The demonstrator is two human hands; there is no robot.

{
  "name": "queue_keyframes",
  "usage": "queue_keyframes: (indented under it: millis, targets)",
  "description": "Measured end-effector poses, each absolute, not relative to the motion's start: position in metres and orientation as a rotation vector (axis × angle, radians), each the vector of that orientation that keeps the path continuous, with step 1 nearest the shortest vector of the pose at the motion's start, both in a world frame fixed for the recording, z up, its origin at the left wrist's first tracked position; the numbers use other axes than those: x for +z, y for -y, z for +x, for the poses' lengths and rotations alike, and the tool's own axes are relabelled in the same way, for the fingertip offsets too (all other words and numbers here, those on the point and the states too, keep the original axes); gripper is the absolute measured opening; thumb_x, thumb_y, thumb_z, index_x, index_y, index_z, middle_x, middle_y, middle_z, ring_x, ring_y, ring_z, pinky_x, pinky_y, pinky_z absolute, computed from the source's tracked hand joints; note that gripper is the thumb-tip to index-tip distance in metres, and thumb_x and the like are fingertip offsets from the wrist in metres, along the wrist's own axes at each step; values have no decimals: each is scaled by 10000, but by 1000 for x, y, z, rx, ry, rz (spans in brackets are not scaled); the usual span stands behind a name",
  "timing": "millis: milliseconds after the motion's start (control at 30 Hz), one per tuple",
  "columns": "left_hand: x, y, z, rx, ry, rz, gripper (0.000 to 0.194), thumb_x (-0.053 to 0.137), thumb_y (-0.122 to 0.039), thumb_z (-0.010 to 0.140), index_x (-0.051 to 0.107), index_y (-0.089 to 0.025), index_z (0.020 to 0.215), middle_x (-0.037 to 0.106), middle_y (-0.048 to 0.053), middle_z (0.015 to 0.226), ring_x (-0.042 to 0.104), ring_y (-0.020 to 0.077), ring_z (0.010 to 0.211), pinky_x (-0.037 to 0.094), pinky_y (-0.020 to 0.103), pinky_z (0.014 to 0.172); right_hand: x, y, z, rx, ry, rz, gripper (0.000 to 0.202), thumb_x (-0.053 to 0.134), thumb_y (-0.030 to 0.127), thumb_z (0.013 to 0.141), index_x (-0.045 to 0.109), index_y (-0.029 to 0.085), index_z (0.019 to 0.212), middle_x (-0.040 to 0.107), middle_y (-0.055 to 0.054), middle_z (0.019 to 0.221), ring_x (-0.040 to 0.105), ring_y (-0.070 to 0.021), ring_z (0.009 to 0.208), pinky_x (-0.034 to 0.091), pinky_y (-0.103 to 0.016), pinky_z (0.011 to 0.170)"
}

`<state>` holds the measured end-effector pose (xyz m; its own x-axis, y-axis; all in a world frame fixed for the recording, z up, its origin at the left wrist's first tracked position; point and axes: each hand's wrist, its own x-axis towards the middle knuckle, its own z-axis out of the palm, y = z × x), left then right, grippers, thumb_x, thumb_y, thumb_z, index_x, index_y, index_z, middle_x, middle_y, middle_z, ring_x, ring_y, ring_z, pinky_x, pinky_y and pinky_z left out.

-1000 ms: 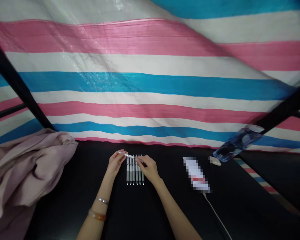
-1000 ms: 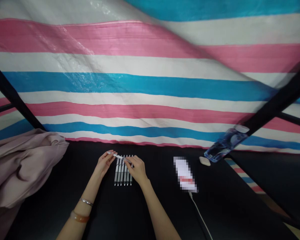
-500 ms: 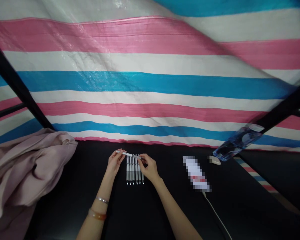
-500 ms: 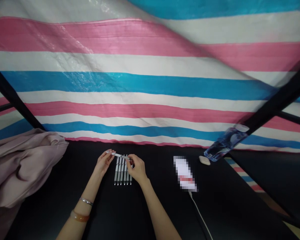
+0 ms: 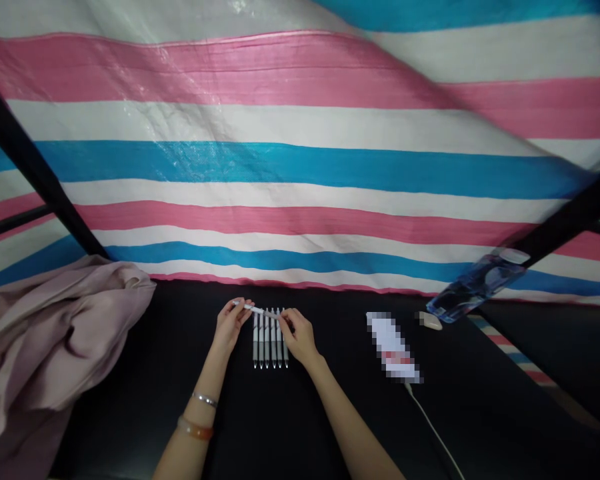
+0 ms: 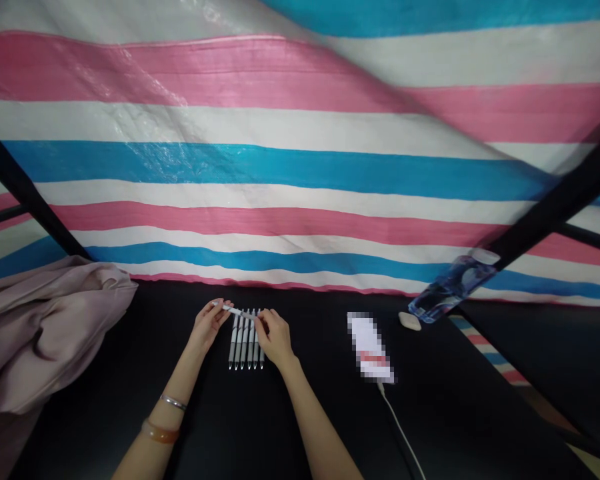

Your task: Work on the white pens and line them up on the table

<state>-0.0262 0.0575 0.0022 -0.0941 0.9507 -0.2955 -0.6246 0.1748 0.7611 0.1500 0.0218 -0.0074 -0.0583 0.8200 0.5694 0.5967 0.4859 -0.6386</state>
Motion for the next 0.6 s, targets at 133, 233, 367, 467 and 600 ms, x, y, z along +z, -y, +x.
queue_keyframes:
  millis: [133,233,367,467,600]
  targets:
    - [2,-57,-24,1389,-938,456,98,649,-107,718,590,-121,795,695,72,764,673,172,776,512,300,807,-7,-22,149,231,1718,-1235,328,353,279,898,488,192,611,425,7,591,433,-114,559,340,-233,545]
    - [2,-57,-24,1403,-933,455,111,664,-113,705,591,-117,790,694,74,761,673,178,786,506,313,830,-5,-20,149,239,1737,-1192,202,431,301,867,528,189,729,486,-5,655,468,-127,631,367,-239,593]
    - [2,-56,-24,1402,-931,473,131,679,-129,693,592,-119,789,694,71,762,673,177,780,516,303,804,-7,-21,147,235,1738,-1213,298,395,293,883,520,188,633,445,2,592,447,-119,567,344,-236,545]
    - [2,-56,-23,1389,-945,494,159,694,-152,680,597,-123,803,693,67,768,672,179,785,520,300,789,-8,-22,147,223,1727,-1241,391,359,305,901,506,190,558,408,10,545,419,-109,517,319,-234,511]
    - [2,-55,-23,1401,-942,508,178,712,-172,661,595,-124,785,691,64,772,670,180,794,514,308,806,-7,-22,147,203,1749,-1253,265,469,359,853,568,188,676,463,5,590,453,-117,576,347,-231,563]
